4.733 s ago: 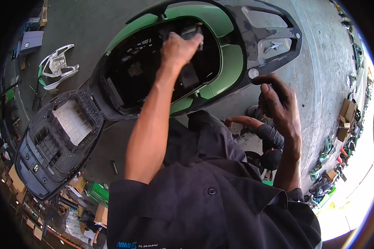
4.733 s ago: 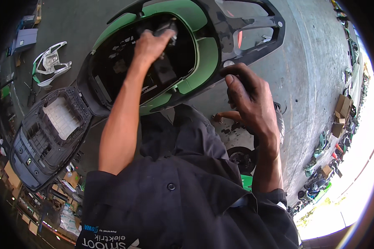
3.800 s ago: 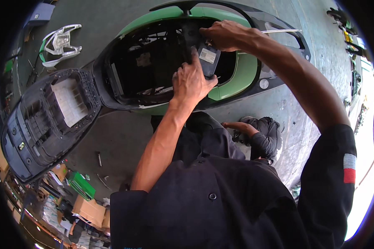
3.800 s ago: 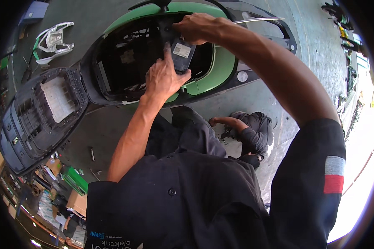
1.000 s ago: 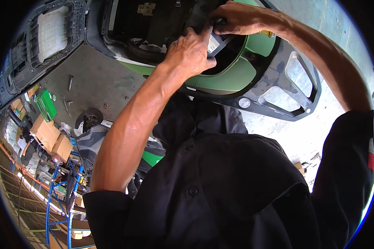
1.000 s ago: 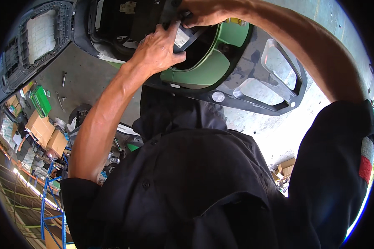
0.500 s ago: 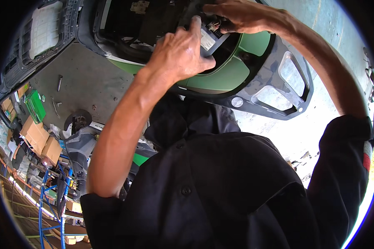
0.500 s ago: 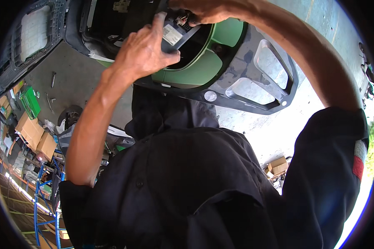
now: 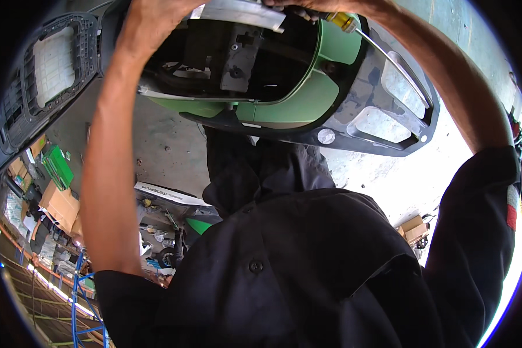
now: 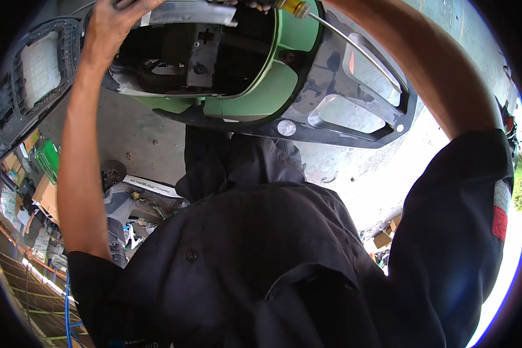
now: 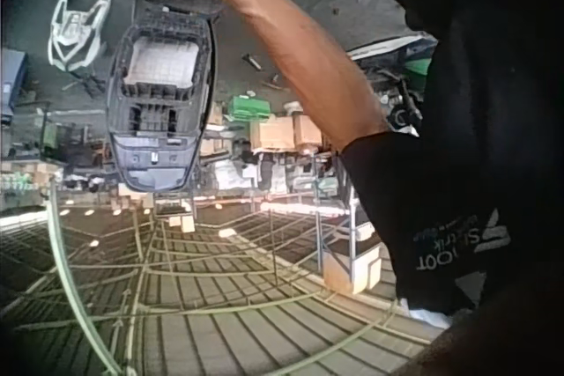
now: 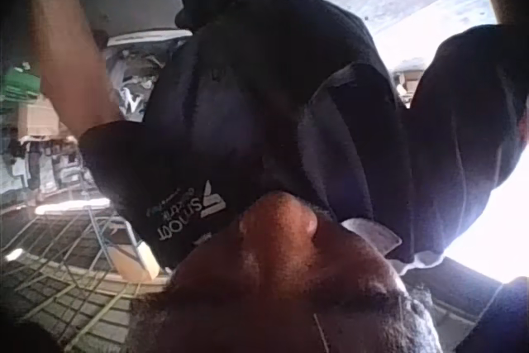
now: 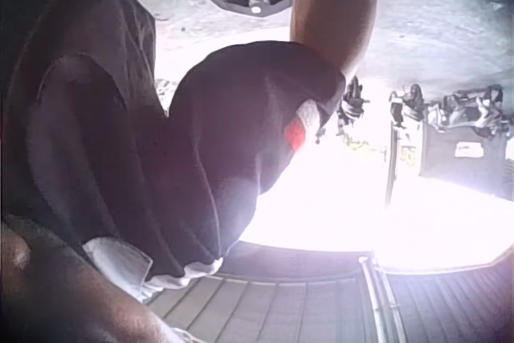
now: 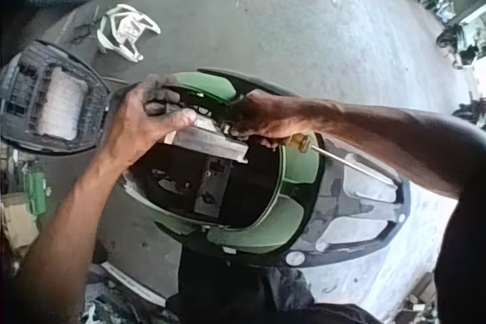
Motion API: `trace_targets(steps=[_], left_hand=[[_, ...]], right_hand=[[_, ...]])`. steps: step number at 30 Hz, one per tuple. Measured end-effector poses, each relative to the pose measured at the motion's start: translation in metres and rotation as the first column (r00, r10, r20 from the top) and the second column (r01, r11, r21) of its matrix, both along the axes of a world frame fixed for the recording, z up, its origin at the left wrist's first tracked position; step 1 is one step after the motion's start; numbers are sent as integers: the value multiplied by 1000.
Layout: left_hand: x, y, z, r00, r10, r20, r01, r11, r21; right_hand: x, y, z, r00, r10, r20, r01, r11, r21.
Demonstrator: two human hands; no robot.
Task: The person removes the seat and inner storage compartment of a green electric scooter, reaches into the frame to disconnect wiring components, and uses a screwdriver to unfasten a control unit before lifting it out of the vehicle.
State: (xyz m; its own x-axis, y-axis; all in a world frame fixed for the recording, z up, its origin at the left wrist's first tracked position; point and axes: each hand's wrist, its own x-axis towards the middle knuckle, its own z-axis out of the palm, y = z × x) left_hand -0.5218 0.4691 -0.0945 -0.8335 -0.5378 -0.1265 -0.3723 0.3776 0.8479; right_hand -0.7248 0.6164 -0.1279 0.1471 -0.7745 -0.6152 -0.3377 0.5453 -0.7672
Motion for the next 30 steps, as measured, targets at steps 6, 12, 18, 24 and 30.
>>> trace_targets(steps=[6,12,18,24,30], left_hand=[[1,36,-63,724,666,-181,-183,438,880],[-42,80,-84,705,684,-189,-394,599,697],[-46,74,-81,794,433,-427,-336,898,284],[-51,68,-85,817,375,-437,-307,926,219],[-51,60,-88,853,347,-391,-320,938,133]], right_hand=[[5,5,-17,988,-50,149,56,998,-38],[8,6,-7,953,-289,90,266,942,204],[8,-3,-12,947,-280,157,240,943,233],[7,1,-5,832,-494,251,377,837,397],[6,10,-5,839,-479,257,408,868,283]])
